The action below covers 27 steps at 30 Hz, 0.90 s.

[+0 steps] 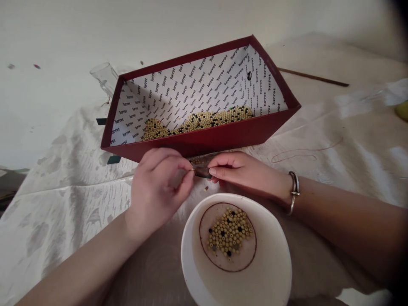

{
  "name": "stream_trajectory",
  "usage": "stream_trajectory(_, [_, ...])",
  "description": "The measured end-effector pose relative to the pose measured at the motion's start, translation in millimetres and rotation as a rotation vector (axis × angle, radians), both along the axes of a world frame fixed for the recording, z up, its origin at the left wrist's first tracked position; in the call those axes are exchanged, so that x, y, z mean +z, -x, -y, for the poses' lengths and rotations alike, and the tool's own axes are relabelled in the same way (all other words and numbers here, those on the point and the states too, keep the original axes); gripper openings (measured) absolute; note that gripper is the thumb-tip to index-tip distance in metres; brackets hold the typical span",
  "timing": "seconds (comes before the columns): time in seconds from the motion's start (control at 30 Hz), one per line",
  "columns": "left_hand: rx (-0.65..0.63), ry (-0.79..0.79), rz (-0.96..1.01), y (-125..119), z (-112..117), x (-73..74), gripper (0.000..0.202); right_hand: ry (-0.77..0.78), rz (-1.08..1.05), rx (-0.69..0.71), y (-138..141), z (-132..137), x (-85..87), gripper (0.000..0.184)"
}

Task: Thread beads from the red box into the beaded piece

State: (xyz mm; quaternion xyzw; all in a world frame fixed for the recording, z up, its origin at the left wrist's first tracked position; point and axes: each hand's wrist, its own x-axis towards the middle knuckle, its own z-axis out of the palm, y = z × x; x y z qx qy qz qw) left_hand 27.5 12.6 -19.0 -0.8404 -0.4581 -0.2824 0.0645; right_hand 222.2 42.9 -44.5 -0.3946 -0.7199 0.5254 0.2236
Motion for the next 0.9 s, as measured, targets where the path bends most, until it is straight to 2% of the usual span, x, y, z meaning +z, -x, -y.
stream_trajectory(0.1, [-0.108,-0.040,-0.029,-5.1,3.3,-4.0,0.010,-0.005,-0.013,0.008,0.6,0.3,-0.1,0.020])
stream_trajectory(0.17, [-0.118,-0.040,-0.068,-6.7,3.5,-8.3,0.013,0.002,-0.019,0.012,1.1,0.6,0.3,0.020])
stream_trajectory(0.4, [-0.095,-0.061,-0.069,-7.2,2.0,-13.8,0.017,0.013,-0.015,0.010,2.3,1.7,3.7,0.019])
stream_trajectory(0.6, [-0.069,-0.057,-0.014,-10.9,3.1,-14.1,0.011,0.006,-0.031,0.015,1.7,1.3,3.3,0.018])
stream_trajectory(0.9, [0.013,-0.051,-0.063,-11.7,3.0,-14.3,0.004,0.007,-0.023,0.023,2.1,1.2,3.6,0.018])
